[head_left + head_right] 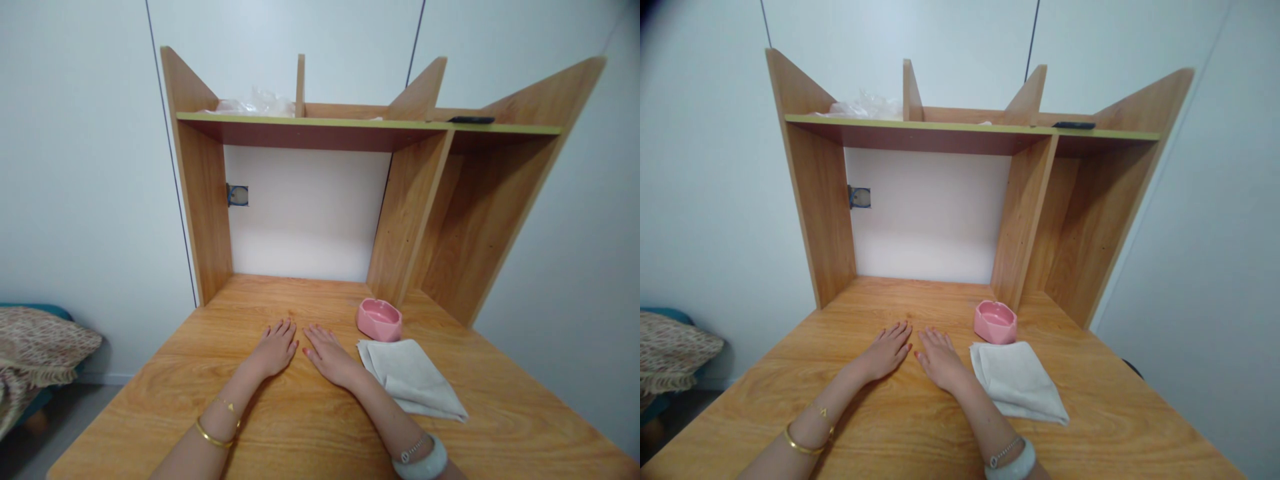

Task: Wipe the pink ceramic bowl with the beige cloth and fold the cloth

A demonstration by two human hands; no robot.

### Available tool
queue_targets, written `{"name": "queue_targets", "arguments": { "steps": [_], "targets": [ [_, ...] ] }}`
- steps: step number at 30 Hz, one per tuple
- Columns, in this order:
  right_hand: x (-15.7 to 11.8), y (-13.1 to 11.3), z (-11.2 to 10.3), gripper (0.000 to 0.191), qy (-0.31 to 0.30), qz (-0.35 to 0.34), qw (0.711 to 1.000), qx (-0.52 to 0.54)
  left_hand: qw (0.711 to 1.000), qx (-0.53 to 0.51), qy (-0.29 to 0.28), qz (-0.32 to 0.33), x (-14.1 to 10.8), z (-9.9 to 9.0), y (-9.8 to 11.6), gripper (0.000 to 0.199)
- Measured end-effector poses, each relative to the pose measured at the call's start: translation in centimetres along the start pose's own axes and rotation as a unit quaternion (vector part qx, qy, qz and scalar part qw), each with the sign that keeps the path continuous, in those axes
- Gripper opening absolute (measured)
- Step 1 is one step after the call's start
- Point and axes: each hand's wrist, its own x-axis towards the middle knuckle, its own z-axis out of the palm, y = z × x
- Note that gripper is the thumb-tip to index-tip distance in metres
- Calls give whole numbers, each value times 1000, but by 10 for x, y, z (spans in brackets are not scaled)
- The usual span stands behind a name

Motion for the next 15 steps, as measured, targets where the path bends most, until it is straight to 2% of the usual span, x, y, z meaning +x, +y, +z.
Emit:
{"name": "queue_targets", "arguments": {
  "steps": [15],
  "targets": [
    [-2,-1,-1,57,1,-2,1000,-4,1000,1,1,-1,0,-2,0,56]
  ]
}}
